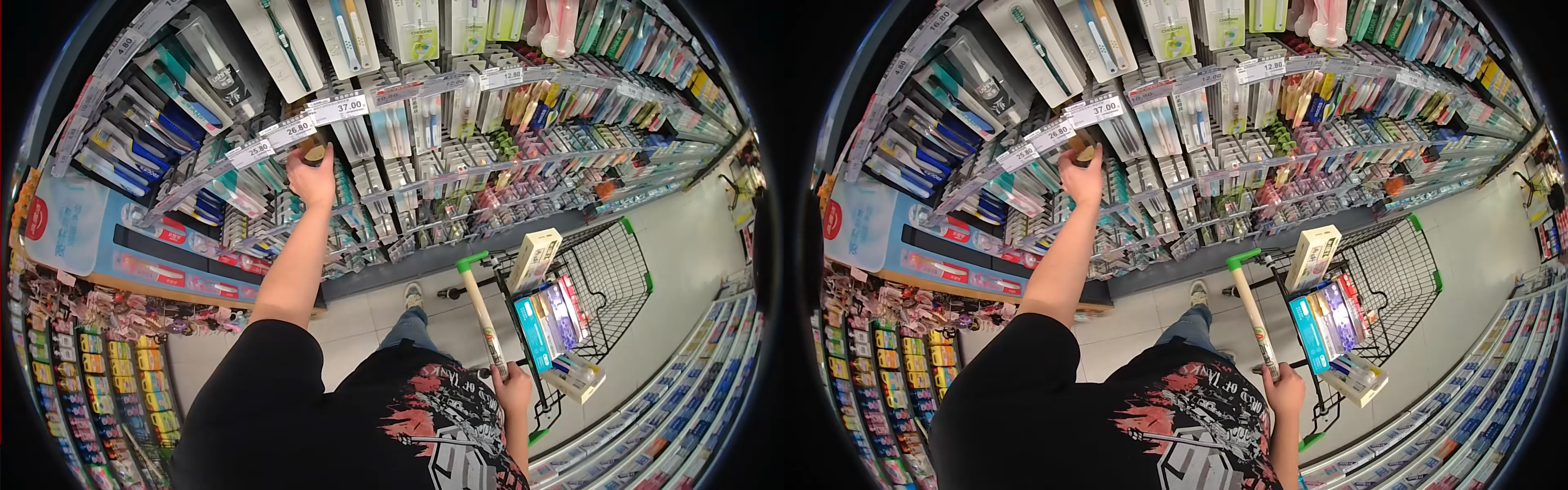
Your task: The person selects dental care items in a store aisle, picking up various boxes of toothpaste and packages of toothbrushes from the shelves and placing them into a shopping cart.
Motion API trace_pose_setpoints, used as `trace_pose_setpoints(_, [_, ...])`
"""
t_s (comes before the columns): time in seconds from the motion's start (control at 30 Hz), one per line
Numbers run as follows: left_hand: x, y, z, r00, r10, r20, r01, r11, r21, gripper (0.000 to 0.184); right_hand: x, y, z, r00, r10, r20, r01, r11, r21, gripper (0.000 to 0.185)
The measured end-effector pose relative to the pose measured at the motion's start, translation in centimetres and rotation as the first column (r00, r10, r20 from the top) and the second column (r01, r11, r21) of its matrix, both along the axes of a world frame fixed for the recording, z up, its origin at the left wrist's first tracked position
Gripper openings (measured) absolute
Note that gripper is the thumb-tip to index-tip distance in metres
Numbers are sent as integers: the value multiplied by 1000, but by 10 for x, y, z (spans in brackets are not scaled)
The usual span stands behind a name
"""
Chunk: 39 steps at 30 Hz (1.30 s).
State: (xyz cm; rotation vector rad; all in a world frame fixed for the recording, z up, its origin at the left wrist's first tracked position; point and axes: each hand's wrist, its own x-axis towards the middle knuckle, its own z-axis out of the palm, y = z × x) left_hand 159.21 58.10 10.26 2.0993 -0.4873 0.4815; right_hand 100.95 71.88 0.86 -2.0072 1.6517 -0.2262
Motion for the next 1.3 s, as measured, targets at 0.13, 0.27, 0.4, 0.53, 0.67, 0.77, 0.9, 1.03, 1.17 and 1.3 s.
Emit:
trace_pose_setpoints(0.13, [1,8,-3,949,-289,-122,240,919,-312,59,0,1,-1,1000,2,2,-2,1000,-22,45])
trace_pose_setpoints(0.27, [-1,21,-9,921,-376,-99,336,899,-281,53,3,3,7,1000,4,-22,-4,1000,-14,46])
trace_pose_setpoints(0.4, [-10,29,-11,876,-481,-48,433,824,-365,61,3,3,2,1000,8,-27,-9,999,-40,47])
trace_pose_setpoints(0.53, [-28,40,-12,858,-479,-183,403,850,-338,58,8,3,11,1000,3,1,-2,999,-50,48])
trace_pose_setpoints(0.67, [-30,33,-18,841,-523,-141,428,801,-420,55,6,1,9,1000,20,-16,-21,999,-46,46])
trace_pose_setpoints(0.77, [-24,27,-21,849,-521,-87,436,784,-443,61,8,2,13,999,15,-32,-15,1000,-6,46])
trace_pose_setpoints(0.9, [-15,24,-43,830,-558,23,481,695,-535,66,7,6,3,1000,10,-13,-11,998,-67,47])
trace_pose_setpoints(1.03, [-32,35,-41,847,-522,-99,435,788,-435,63,6,4,1,1000,17,-14,-17,1000,19,49])
trace_pose_setpoints(1.17, [-52,50,-75,848,-494,-191,434,855,-284,56,5,1,2,999,-20,28,18,997,73,52])
trace_pose_setpoints(1.3, [-94,70,-92,737,-617,-278,577,787,-217,48,5,4,8,1000,-10,20,6,987,162,56])
